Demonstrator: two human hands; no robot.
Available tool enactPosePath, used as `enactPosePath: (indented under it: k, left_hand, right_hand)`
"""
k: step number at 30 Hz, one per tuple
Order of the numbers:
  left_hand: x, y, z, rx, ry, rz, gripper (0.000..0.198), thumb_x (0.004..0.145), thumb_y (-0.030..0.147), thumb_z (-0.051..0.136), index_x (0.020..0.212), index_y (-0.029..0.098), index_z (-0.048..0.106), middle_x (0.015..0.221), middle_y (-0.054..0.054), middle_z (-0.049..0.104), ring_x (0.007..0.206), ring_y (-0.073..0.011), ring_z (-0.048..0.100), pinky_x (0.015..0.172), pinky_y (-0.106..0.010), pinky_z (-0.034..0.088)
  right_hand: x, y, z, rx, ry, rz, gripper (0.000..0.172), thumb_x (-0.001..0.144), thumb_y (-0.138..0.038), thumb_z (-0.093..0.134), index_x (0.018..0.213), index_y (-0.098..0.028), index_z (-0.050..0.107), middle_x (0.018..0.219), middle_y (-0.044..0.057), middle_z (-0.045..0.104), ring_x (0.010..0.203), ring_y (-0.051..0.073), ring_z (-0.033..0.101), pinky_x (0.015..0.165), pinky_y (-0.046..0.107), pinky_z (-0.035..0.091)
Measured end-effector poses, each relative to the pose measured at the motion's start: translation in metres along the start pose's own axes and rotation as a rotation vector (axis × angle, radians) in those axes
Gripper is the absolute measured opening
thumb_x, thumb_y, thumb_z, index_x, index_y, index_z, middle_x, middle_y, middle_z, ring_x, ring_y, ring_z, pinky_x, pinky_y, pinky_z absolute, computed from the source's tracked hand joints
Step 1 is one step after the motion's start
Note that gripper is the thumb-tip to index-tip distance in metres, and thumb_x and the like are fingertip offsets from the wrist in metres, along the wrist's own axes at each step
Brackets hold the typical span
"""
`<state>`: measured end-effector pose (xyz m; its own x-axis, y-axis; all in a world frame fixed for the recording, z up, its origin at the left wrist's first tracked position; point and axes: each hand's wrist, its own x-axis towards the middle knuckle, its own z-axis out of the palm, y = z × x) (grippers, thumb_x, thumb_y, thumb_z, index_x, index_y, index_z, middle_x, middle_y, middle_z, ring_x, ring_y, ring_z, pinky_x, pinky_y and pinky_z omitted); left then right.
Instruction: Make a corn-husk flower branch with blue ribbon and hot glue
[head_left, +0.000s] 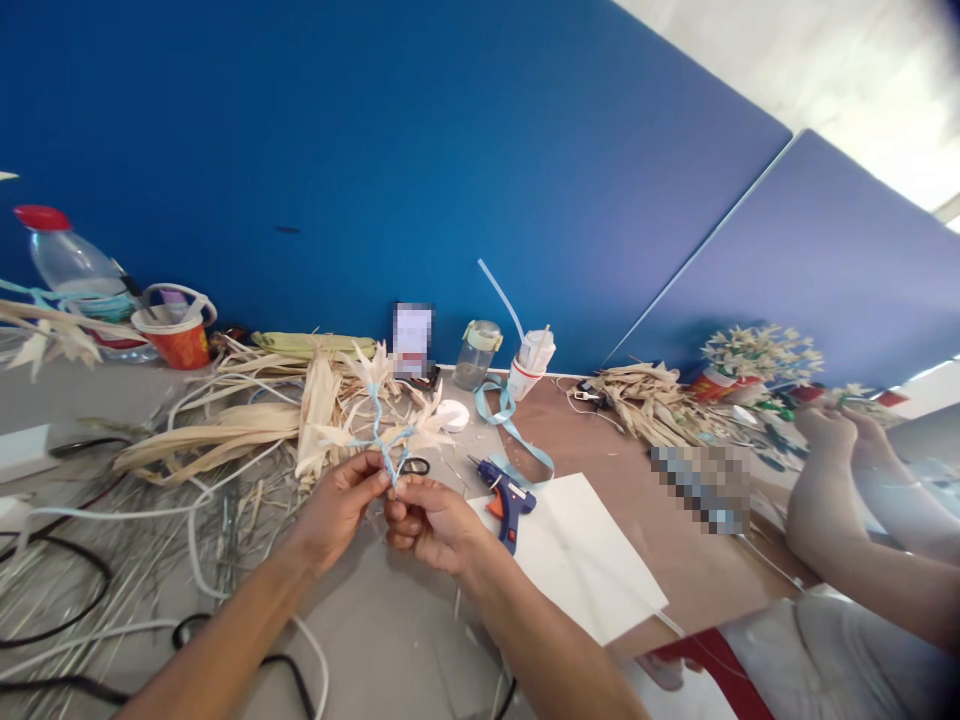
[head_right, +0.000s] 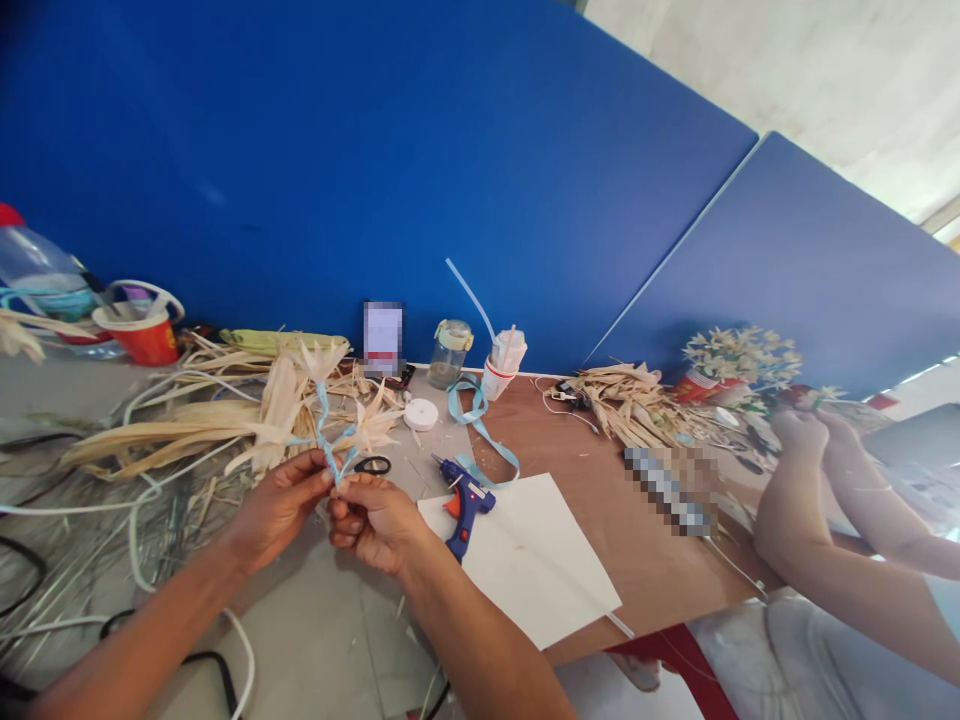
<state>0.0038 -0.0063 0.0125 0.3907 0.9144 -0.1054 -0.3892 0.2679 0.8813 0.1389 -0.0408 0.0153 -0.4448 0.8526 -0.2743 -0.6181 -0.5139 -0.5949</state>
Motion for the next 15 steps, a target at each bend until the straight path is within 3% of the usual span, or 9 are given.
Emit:
enactPosePath:
  k: [9,15]
  left_hand:
    - [-0.0028,0.0021,-0.0015,0.040,-0.070,0.014,0.007,0.070,0.023,0.070,0.074,0.018,0.068,0.071,0.000,0.062,0.071,-0.0125,0.054,0.069,-0.022,0.041]
    - [-0.0046,0.0026,0.0026,0.112,-0.067,0.051,0.016,0.067,0.029,0.073,0.076,0.018,0.066,0.072,-0.001,0.063,0.071,-0.0142,0.055,0.070,-0.025,0.043]
  right_hand:
    - [0.0000,-0.0036,-0.0019,0.086,-0.006,0.063,0.019,0.071,-0.019,0.066,0.071,-0.015,0.047,0.050,-0.007,0.046,0.038,0.003,0.022,0.043,0.019,0.017]
    - [0.0027,-0.0039,-0.0042,0.107,-0.004,0.071,0.016,0.072,-0.018,0.064,0.072,-0.014,0.049,0.048,-0.009,0.042,0.038,0.002,0.017,0.042,0.018,0.016]
